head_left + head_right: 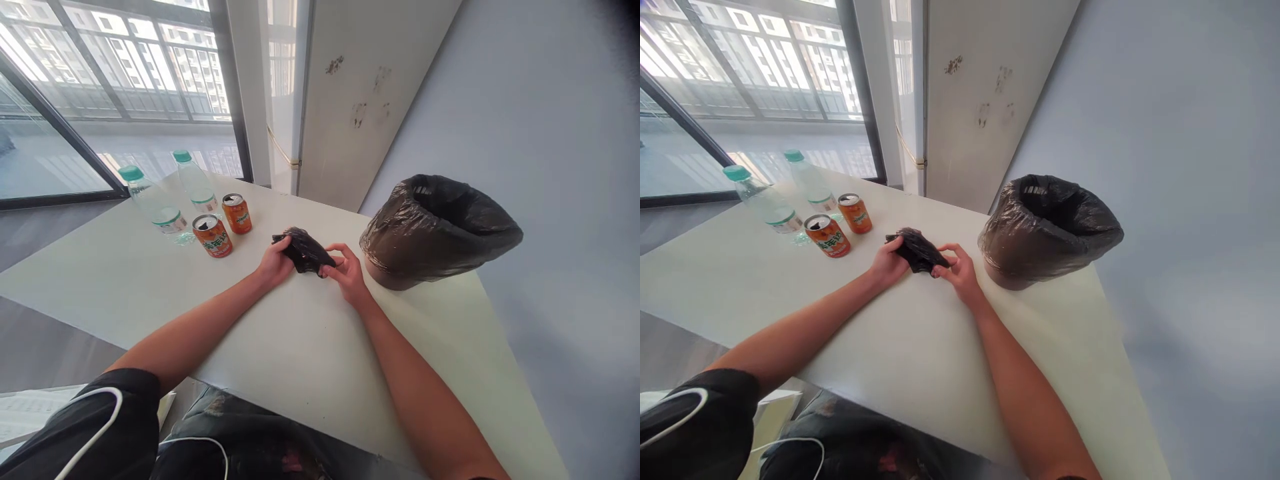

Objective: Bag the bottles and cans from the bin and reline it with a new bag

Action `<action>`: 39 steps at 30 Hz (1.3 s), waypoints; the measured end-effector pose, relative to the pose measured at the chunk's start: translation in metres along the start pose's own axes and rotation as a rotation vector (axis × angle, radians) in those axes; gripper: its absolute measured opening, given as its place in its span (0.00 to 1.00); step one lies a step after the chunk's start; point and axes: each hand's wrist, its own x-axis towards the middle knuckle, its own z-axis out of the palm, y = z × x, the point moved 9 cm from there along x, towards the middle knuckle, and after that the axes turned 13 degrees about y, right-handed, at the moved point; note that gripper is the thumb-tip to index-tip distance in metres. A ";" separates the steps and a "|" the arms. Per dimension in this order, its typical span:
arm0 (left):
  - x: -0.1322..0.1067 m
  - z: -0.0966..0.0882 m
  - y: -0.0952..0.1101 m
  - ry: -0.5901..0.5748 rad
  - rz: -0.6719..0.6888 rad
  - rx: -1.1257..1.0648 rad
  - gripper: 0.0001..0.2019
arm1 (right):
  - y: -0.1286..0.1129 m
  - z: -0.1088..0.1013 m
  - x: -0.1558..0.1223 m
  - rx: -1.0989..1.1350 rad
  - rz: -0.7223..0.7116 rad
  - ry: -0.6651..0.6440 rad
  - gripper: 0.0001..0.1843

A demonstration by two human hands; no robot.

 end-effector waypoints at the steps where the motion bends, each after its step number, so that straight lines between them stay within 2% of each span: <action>1: 0.002 -0.003 0.002 0.033 -0.033 -0.038 0.11 | -0.001 0.000 0.000 0.028 -0.004 -0.006 0.24; 4: 0.002 -0.007 0.007 0.108 -0.090 -0.156 0.11 | 0.000 0.009 -0.002 0.032 0.023 -0.102 0.21; 7: -0.001 -0.001 0.013 0.051 -0.079 -0.275 0.12 | 0.002 0.019 -0.006 -0.039 0.037 -0.199 0.23; 11: -0.007 0.007 0.017 -0.039 -0.081 -0.305 0.12 | 0.003 0.019 -0.005 -0.030 0.054 -0.178 0.25; 14: -0.006 0.007 0.026 -0.050 -0.048 -0.322 0.11 | 0.014 0.022 -0.004 -0.032 0.119 -0.173 0.31; 17: -0.004 0.003 0.035 -0.032 0.010 -0.340 0.10 | 0.026 0.024 -0.001 -0.079 0.147 -0.146 0.27; 19: -0.002 0.001 0.039 -0.032 0.042 -0.336 0.10 | 0.028 0.023 0.002 -0.163 0.103 -0.118 0.21; 21: -0.001 0.000 0.041 -0.042 0.056 -0.319 0.11 | 0.023 0.021 0.003 -0.292 0.001 -0.108 0.18; 23: 0.000 -0.001 0.043 -0.048 0.068 -0.301 0.12 | 0.014 0.017 0.005 -0.435 -0.113 -0.079 0.15; 25: 0.001 -0.004 0.044 -0.036 0.079 -0.281 0.13 | 0.009 0.012 0.006 -0.482 -0.153 -0.031 0.15; 27: 0.001 -0.006 0.046 -0.012 0.089 -0.258 0.14 | 0.008 0.008 0.007 -0.369 -0.106 0.007 0.16; 30: 0.000 -0.006 0.048 0.017 0.125 -0.221 0.12 | 0.019 0.008 0.008 -0.124 0.058 0.004 0.20; 33: -0.001 0.001 0.051 -0.025 0.185 -0.170 0.09 | 0.029 0.005 0.008 -0.012 0.198 0.045 0.23; 37: 0.001 0.007 0.052 -0.111 0.289 0.058 0.13 | 0.022 -0.020 0.012 0.102 0.142 0.313 0.25; 39: -0.002 0.008 0.059 -0.114 0.446 0.319 0.17 | 0.020 -0.029 0.013 0.129 0.114 0.396 0.30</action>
